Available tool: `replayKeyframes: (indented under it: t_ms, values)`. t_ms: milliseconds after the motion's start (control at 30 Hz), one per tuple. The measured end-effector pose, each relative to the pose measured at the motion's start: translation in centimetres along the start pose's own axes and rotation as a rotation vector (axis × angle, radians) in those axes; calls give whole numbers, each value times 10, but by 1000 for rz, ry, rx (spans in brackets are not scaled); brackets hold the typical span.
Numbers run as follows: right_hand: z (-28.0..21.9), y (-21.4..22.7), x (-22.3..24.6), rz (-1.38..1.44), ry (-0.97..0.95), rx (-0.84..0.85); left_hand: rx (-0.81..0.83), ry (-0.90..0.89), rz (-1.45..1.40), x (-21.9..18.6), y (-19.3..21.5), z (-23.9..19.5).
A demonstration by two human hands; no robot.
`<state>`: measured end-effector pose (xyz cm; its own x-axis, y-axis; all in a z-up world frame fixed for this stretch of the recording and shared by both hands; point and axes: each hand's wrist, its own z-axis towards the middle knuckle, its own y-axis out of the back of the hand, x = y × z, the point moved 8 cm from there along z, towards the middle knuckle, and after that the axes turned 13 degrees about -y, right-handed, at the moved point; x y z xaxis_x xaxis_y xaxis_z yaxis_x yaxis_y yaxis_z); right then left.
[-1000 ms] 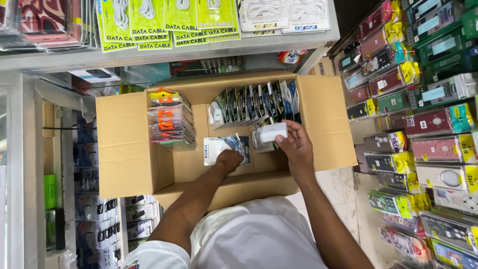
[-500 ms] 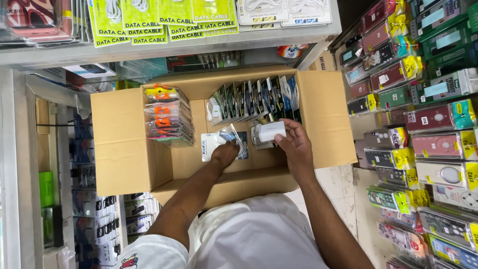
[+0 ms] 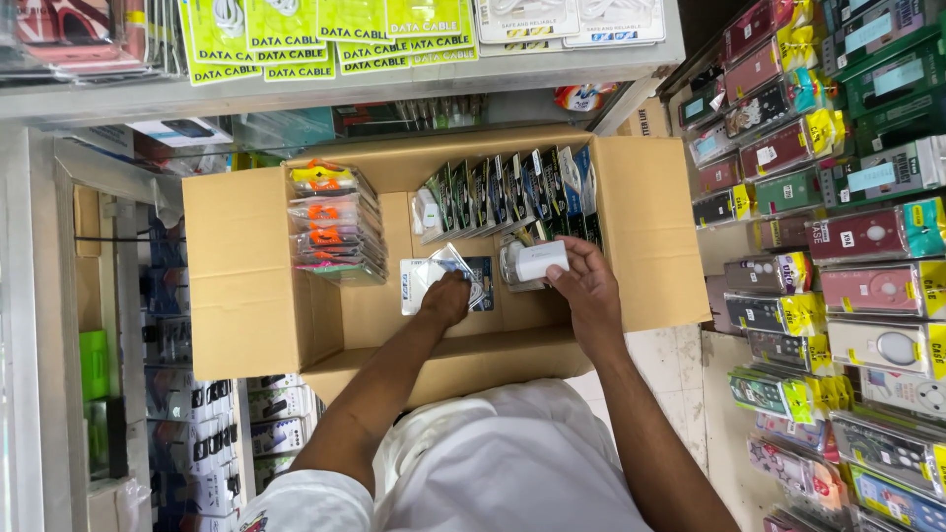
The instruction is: The person unpacks a white charger and cable from a blister pack, inspects both items, then places them back into the packaging and returns the pack to a cardboard box. The person repeats this process with a second charger and cable.
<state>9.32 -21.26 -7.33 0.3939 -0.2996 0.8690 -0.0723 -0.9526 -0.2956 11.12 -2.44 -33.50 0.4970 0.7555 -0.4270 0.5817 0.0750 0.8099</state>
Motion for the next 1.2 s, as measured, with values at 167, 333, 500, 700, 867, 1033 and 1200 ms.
replayKeyframes:
  t_ms: [167, 333, 500, 700, 867, 1033, 1200]
  values:
    - [1, -2, -5, -17, -11, 8, -116, -58, -231, -4, 27, -15]
    - [7, 0, -15, -19, -20, 4, -334, 28, -673, -2, 54, -32]
    - [15, 2, -25, -3, -10, 12, -315, 70, -773, -1, 40, -34]
    - [15, 0, -28, -25, -28, 17, -618, -56, -969, 29, -4, -14]
    - [20, -3, -31, -16, -17, 40, -520, 157, -745, 2, 58, -44]
    - [22, 0, -38, -17, -25, 32, -595, 246, -808, 14, 69, -49]
    - [30, -1, -52, -91, -62, 62, -615, 226, -818, 20, 70, -53]
